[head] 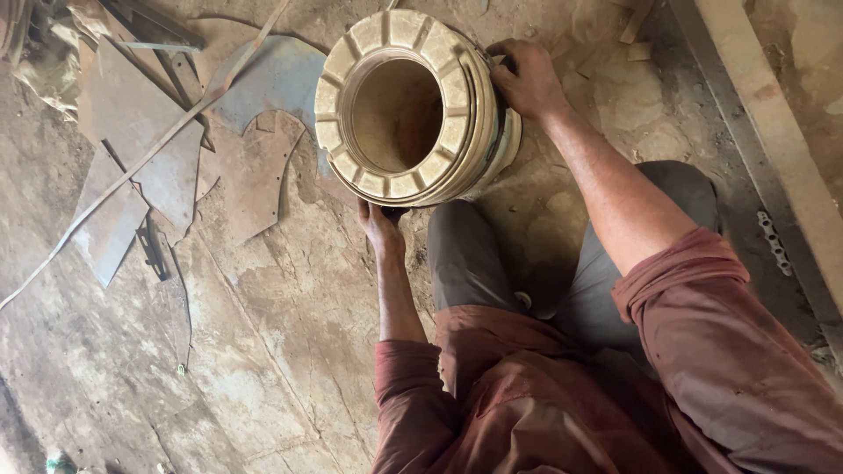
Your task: The person kneels on the floor and repeatedly hammers a curved metal strip against a wooden beam to shape it around a plastic bucket. The person rotates the bucket and repositions the metal strip multiple times during the process.
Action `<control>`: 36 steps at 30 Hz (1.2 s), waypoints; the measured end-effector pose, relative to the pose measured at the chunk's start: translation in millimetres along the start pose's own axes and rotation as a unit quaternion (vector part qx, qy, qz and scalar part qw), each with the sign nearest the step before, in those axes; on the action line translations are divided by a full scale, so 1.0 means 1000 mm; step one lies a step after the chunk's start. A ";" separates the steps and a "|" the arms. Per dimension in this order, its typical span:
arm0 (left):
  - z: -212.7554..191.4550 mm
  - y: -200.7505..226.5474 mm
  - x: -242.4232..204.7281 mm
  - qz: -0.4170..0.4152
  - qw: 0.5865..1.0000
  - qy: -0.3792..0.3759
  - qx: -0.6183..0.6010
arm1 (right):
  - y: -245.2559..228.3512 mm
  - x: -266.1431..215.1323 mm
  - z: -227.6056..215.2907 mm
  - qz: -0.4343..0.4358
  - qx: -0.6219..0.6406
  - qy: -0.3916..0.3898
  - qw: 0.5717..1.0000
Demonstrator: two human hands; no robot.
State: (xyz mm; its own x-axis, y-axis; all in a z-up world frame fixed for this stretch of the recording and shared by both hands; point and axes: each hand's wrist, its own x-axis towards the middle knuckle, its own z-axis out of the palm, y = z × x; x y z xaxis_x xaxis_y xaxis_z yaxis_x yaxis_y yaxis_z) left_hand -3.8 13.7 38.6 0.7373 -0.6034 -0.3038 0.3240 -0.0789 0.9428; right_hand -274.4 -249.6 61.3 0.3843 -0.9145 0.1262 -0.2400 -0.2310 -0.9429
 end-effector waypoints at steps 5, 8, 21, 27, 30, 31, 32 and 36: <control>0.000 -0.005 -0.001 -0.004 1.000 0.013 -0.012 | 0.015 -0.001 0.005 -0.015 -0.027 -0.009 0.999; 0.001 -0.003 0.000 -0.001 1.000 0.008 -0.011 | 0.017 0.003 0.005 -0.027 -0.047 -0.004 0.999; 0.004 -0.016 0.007 -0.013 0.998 0.045 -0.047 | -0.001 0.005 0.020 0.178 0.136 0.085 0.971; 0.005 -0.019 -0.004 -0.025 0.995 0.070 -0.069 | 0.000 -0.006 0.027 0.291 0.264 0.105 0.914; 0.016 -0.012 -0.011 -0.033 0.993 0.095 -0.067 | 0.001 -0.005 0.021 0.302 0.277 0.086 0.908; 0.017 -0.010 -0.015 -0.035 0.992 0.105 -0.062 | 0.003 -0.007 0.021 0.295 0.264 0.084 0.915; 0.017 -0.007 -0.018 -0.041 0.991 0.116 -0.045 | 0.004 -0.007 0.024 0.288 0.252 0.079 0.921; 0.025 0.003 -0.028 -0.055 0.993 0.104 -0.029 | 0.007 -0.004 0.028 0.167 0.115 0.110 0.973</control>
State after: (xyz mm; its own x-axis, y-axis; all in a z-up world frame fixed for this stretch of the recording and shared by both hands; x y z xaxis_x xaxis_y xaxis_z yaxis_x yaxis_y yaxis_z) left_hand -38.2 10.9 53.6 0.7997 -0.4171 -0.4319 0.4381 -0.0865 0.8947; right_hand -252.5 -238.1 45.4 0.1125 -0.9807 -0.1601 -0.1024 0.1488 -0.9835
